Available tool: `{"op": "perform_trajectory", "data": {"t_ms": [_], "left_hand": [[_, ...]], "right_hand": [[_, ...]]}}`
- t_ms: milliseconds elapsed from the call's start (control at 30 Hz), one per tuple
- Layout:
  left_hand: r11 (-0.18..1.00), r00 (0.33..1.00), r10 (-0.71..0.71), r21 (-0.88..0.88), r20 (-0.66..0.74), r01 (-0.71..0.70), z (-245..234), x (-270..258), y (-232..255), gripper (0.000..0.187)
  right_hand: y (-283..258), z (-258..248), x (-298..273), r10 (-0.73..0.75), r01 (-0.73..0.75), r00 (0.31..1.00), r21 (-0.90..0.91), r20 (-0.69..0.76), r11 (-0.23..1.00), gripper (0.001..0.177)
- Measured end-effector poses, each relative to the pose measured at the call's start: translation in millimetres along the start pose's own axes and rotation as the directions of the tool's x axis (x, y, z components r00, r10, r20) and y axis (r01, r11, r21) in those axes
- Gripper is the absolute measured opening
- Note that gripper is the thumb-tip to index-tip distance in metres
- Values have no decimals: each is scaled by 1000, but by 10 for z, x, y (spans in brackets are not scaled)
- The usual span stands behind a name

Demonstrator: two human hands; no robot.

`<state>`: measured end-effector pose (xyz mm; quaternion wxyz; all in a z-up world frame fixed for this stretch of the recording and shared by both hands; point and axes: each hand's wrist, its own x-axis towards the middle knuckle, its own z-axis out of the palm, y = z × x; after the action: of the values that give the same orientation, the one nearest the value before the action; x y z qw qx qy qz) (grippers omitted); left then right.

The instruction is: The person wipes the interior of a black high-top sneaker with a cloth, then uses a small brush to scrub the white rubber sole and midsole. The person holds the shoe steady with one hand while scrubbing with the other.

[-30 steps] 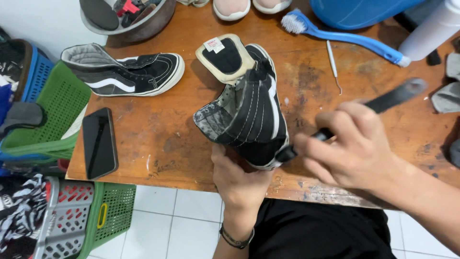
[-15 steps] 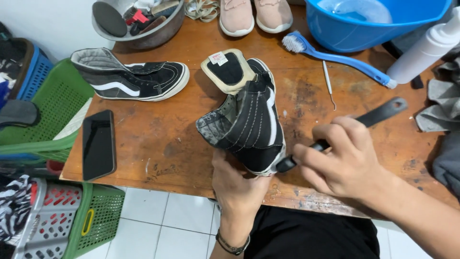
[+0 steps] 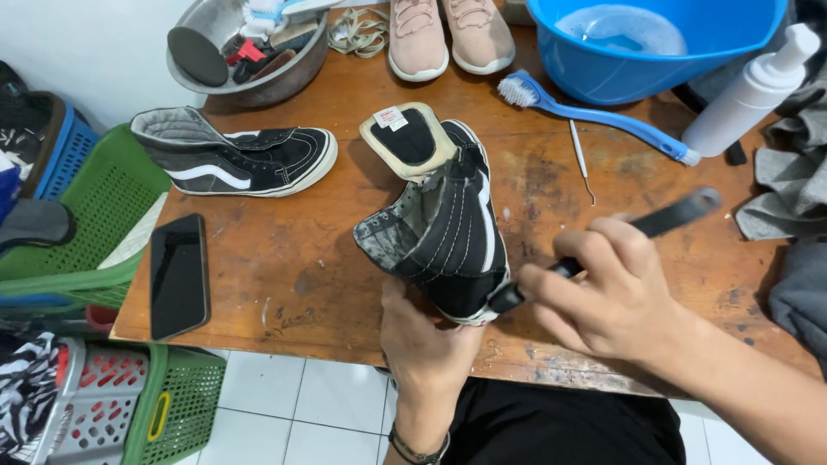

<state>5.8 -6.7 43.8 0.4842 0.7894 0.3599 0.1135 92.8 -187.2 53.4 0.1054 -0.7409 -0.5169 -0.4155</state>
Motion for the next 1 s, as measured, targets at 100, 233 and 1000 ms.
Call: {"op": "perform_trajectory", "data": {"t_ms": [100, 233, 1000], "left_hand": [[975, 971, 224, 22, -89, -223, 108, 45, -258, 109], [994, 993, 110, -20, -41, -111, 26, 1, -44, 89], [998, 998, -53, 35, 35, 51, -47, -7, 58, 88]], "right_hand": [[-165, -28, 81, -9, 16, 999, 136, -53, 991, 26], [-89, 48, 0, -25, 27, 999, 63, -28, 998, 22], [0, 31, -32, 15, -14, 999, 28, -43, 1000, 18]]}}
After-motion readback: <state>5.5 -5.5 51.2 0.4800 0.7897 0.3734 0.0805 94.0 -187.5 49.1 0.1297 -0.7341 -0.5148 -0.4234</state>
